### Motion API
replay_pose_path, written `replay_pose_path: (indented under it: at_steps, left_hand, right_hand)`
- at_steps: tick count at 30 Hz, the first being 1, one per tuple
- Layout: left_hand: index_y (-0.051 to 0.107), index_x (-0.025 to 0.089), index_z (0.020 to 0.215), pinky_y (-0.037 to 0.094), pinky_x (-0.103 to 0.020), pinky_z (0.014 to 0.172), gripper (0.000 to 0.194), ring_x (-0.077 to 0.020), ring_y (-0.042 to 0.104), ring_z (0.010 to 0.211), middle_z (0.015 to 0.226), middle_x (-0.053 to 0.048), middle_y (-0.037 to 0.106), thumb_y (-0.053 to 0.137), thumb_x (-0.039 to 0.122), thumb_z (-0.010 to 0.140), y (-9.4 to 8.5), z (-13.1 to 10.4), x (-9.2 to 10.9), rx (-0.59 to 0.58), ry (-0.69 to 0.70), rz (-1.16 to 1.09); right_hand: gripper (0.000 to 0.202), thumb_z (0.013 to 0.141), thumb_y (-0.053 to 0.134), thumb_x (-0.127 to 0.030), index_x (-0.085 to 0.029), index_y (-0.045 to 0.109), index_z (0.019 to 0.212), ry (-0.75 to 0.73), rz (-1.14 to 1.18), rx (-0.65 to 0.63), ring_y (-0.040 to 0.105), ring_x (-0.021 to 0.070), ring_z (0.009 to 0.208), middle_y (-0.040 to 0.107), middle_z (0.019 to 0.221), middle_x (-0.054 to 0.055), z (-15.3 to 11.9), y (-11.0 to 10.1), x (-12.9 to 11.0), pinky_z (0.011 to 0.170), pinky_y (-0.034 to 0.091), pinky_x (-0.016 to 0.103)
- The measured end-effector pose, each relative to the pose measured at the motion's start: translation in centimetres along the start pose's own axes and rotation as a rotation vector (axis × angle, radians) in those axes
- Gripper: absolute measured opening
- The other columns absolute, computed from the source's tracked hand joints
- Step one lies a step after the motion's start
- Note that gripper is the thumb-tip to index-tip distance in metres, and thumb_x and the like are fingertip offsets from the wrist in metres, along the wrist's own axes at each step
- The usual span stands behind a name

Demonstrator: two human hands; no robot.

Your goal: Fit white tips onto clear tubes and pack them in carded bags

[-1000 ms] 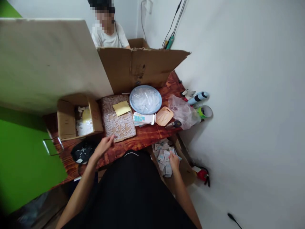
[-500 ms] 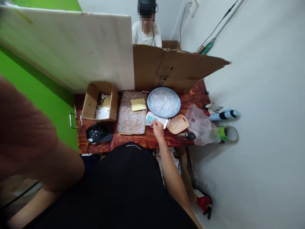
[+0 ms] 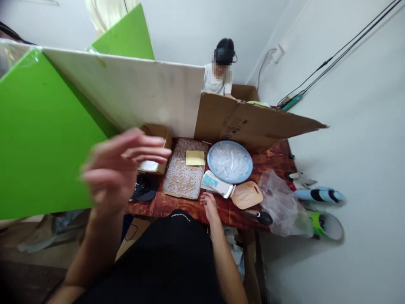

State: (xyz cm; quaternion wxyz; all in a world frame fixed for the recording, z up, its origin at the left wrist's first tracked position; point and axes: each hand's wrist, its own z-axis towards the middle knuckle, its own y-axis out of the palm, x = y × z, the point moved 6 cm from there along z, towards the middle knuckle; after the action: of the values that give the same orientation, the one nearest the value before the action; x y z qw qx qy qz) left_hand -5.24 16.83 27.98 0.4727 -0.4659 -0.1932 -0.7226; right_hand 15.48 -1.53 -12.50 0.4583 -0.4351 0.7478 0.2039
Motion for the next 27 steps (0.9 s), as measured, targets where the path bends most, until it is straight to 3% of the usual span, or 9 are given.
replay_pose_path:
  at_steps: [1, 3, 4, 6, 8, 13, 20, 23, 27]
  left_hand:
    - [0.065, 0.030, 0.136, 0.063, -0.044, 0.093, 0.047, -0.0252, 0.075, 0.111, 0.125, -0.006, 0.075, 0.047, 0.057, 0.102, 0.9, -0.4, -2.2, -0.038, -0.082, -0.047]
    - [0.075, 0.024, 0.116, 0.061, -0.035, 0.094, 0.035, -0.0190, 0.075, 0.104, 0.111, -0.005, 0.080, 0.055, 0.049, 0.101, 1.7, -2.5, -7.4, -0.060, -0.349, 0.110]
    - [0.077, 0.021, 0.109, 0.060, -0.035, 0.093, 0.034, -0.0201, 0.075, 0.103, 0.108, -0.007, 0.081, 0.057, 0.047, 0.100, 2.0, -4.0, -9.4, -0.067, -0.417, 0.157]
    - [0.080, 0.017, 0.097, 0.061, -0.033, 0.085, 0.034, -0.0216, 0.076, 0.093, 0.096, -0.008, 0.082, 0.060, 0.046, 0.098, 2.0, -7.4, -12.3, -0.071, -0.500, 0.205]
    - [0.080, 0.016, 0.094, 0.060, -0.030, 0.078, 0.037, -0.0214, 0.077, 0.086, 0.089, -0.008, 0.082, 0.056, 0.044, 0.100, 1.5, -10.6, -13.9, -0.051, -0.574, 0.249]
    - [0.078, 0.018, 0.099, 0.056, -0.030, 0.082, 0.035, -0.0221, 0.076, 0.092, 0.098, -0.008, 0.082, 0.053, 0.041, 0.102, -0.2, -16.2, -14.7, 0.005, -0.713, 0.381]
    - [0.073, 0.022, 0.095, 0.050, -0.028, 0.086, 0.033, -0.0182, 0.071, 0.090, 0.094, -0.004, 0.077, 0.047, 0.040, 0.105, -0.4, -19.7, -15.2, -0.039, -0.802, 0.515]
    - [0.071, 0.022, 0.094, 0.049, -0.028, 0.085, 0.034, -0.0181, 0.070, 0.089, 0.094, -0.004, 0.076, 0.044, 0.039, 0.106, -0.5, -20.5, -15.4, -0.089, -0.799, 0.522]
    - [0.070, 0.022, 0.088, 0.048, -0.030, 0.079, 0.036, -0.0202, 0.069, 0.084, 0.089, -0.006, 0.074, 0.042, 0.038, 0.105, -1.2, -20.4, -16.3, -0.160, -0.756, 0.521]
  right_hand:
    - [0.029, 0.100, 0.063, -0.040, -0.015, 0.066, 0.115, 0.008, -0.031, -0.009, 0.069, 0.0162, 0.083, 0.070, 0.104, 0.005, 0.3, 0.4, 0.2, 0.074, 0.061, 0.034]
    - [0.029, 0.100, 0.064, -0.039, -0.015, 0.066, 0.116, 0.023, -0.138, -0.038, 0.069, 0.0181, 0.089, 0.071, 0.109, 0.006, 1.5, 1.7, 0.6, 0.078, 0.061, 0.037]
    - [0.028, 0.099, 0.065, -0.038, -0.016, 0.067, 0.116, 0.031, -0.207, -0.061, 0.070, 0.0192, 0.093, 0.071, 0.112, 0.007, 2.4, 2.6, 0.7, 0.082, 0.061, 0.039]
    - [0.026, 0.098, 0.066, -0.036, -0.016, 0.067, 0.116, 0.051, -0.360, -0.113, 0.069, 0.0215, 0.102, 0.070, 0.117, 0.008, 4.5, 4.7, 1.1, 0.089, 0.060, 0.043]
    - [0.028, 0.098, 0.067, -0.034, -0.016, 0.067, 0.119, 0.079, -0.514, -0.155, 0.068, 0.0238, 0.109, 0.069, 0.124, 0.009, 6.7, 6.8, 1.6, 0.095, 0.059, 0.046]
    - [0.037, 0.097, 0.067, -0.035, -0.017, 0.063, 0.130, 0.181, -0.847, -0.193, 0.066, 0.0265, 0.115, 0.065, 0.132, 0.011, 11.0, 10.7, 4.0, 0.098, 0.057, 0.050]
    - [0.039, 0.100, 0.062, -0.040, -0.019, 0.060, 0.133, 0.211, -1.062, -0.178, 0.066, 0.0250, 0.111, 0.064, 0.131, 0.011, 13.7, 15.2, 6.5, 0.095, 0.058, 0.048]
    - [0.037, 0.100, 0.062, -0.040, -0.019, 0.061, 0.130, 0.237, -1.043, -0.154, 0.067, 0.0237, 0.108, 0.066, 0.128, 0.010, 13.4, 15.1, 6.7, 0.093, 0.059, 0.046]
    - [0.032, 0.100, 0.063, -0.038, -0.018, 0.064, 0.125, 0.282, -0.966, -0.110, 0.069, 0.0219, 0.104, 0.068, 0.124, 0.009, 12.6, 13.1, 6.0, 0.089, 0.061, 0.043]
